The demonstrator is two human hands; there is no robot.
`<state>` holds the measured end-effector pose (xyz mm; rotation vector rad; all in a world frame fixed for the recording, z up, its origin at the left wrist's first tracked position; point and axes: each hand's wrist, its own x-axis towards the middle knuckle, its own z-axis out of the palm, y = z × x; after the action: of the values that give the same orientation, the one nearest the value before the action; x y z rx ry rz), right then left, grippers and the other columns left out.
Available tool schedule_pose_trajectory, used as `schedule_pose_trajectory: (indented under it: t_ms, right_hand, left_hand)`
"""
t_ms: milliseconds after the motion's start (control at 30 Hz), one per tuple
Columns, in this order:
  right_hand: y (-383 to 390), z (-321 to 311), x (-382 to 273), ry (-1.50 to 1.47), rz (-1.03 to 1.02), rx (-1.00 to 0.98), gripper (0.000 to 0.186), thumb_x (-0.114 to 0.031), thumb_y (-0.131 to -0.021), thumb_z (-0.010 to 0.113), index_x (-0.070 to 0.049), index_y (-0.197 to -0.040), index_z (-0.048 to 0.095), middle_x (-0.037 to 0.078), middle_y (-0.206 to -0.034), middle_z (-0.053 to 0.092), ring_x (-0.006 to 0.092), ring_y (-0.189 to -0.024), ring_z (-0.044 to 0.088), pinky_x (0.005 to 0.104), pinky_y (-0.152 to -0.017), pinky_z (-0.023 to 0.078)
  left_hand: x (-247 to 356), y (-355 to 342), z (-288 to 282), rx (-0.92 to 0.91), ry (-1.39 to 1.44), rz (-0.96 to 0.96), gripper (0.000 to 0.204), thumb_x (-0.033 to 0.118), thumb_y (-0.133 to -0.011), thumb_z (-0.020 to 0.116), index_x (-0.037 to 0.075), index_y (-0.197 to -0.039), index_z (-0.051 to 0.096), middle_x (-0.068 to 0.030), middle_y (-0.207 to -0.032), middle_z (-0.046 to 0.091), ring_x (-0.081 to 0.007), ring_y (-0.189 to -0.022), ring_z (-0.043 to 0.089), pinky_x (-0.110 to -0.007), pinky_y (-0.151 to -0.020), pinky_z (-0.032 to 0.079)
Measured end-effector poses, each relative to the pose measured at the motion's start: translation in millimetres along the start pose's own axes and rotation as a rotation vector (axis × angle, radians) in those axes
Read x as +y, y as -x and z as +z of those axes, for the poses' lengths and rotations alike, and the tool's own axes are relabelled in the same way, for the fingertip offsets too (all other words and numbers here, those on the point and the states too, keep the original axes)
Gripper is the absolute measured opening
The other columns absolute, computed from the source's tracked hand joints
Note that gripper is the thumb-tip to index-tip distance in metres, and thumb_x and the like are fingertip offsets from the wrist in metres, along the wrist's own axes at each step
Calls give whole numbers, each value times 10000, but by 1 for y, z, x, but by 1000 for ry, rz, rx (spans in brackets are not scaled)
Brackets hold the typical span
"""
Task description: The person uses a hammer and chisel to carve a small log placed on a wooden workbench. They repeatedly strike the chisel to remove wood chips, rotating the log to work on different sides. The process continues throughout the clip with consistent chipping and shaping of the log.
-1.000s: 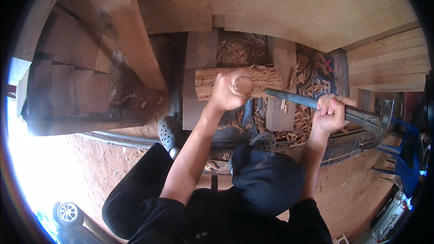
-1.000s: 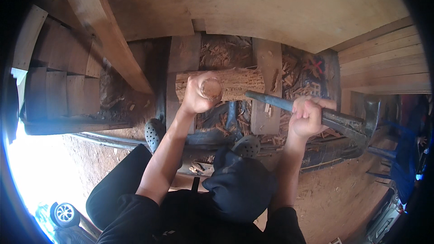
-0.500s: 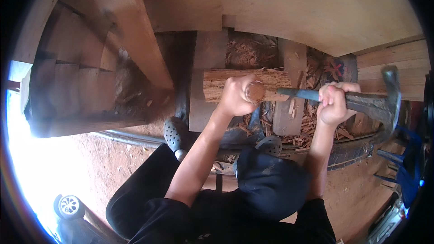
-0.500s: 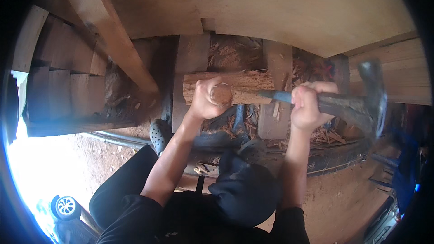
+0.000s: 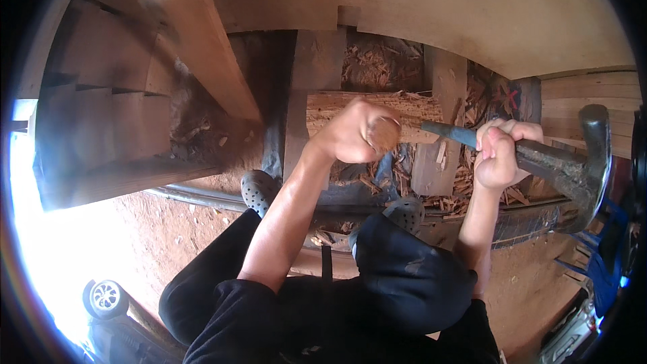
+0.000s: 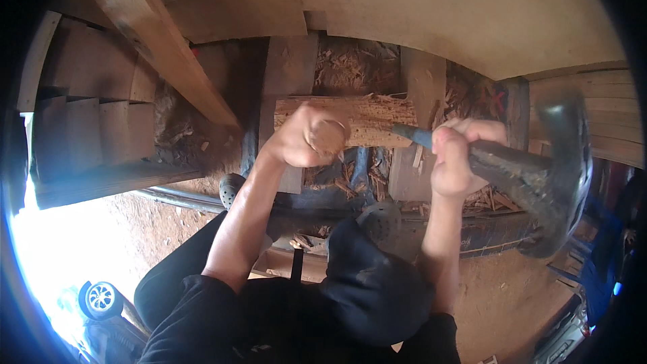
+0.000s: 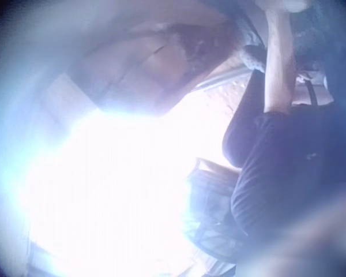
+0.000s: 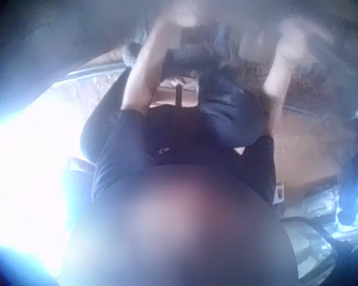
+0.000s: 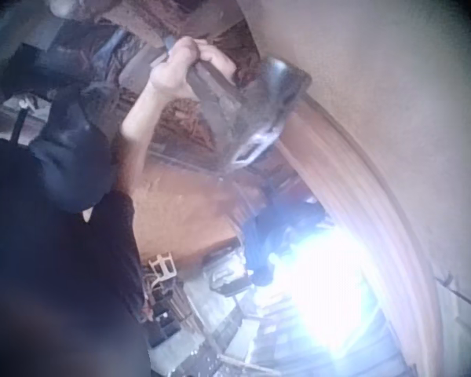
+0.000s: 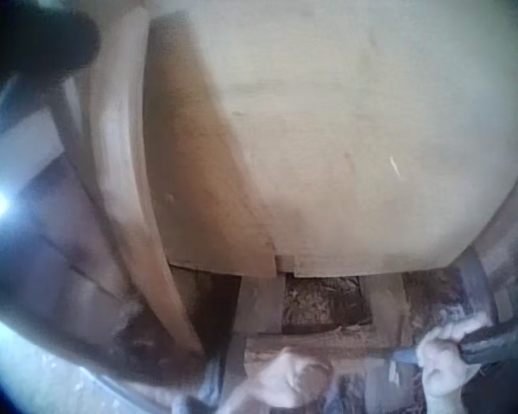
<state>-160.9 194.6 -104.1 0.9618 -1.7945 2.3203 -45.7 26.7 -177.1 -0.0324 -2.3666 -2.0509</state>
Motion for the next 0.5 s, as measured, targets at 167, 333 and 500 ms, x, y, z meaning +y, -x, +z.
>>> schedule_pose_trajectory:
  t_ms: [167,333,500]
  right_hand:
    - [6,9,6,156,-27,-44,213,128,-693,466,-38,-795,381,31,-540,366,106,-385,323,255,-373,336]
    - [-3,8,0,66,55,63,195,113,-688,447,-49,-771,378,12,-521,336,89,-379,301,251,-366,329]
    - [-8,-1,-2,-35,78,151,186,115,-656,446,-40,-723,368,18,-491,343,81,-355,289,245,-327,301]
  left_hand:
    - [-5,-13,12,-18,-51,-24,327,67,-477,676,51,-800,625,-114,-738,648,-254,-676,641,-352,-634,503]
    - [-15,-5,52,412,-346,119,210,89,-565,617,66,-774,618,-145,-669,630,-326,-628,620,-409,-544,494]
    - [-29,-6,45,321,-290,205,250,92,-526,684,67,-765,618,-140,-682,637,-312,-638,627,-399,-566,495]
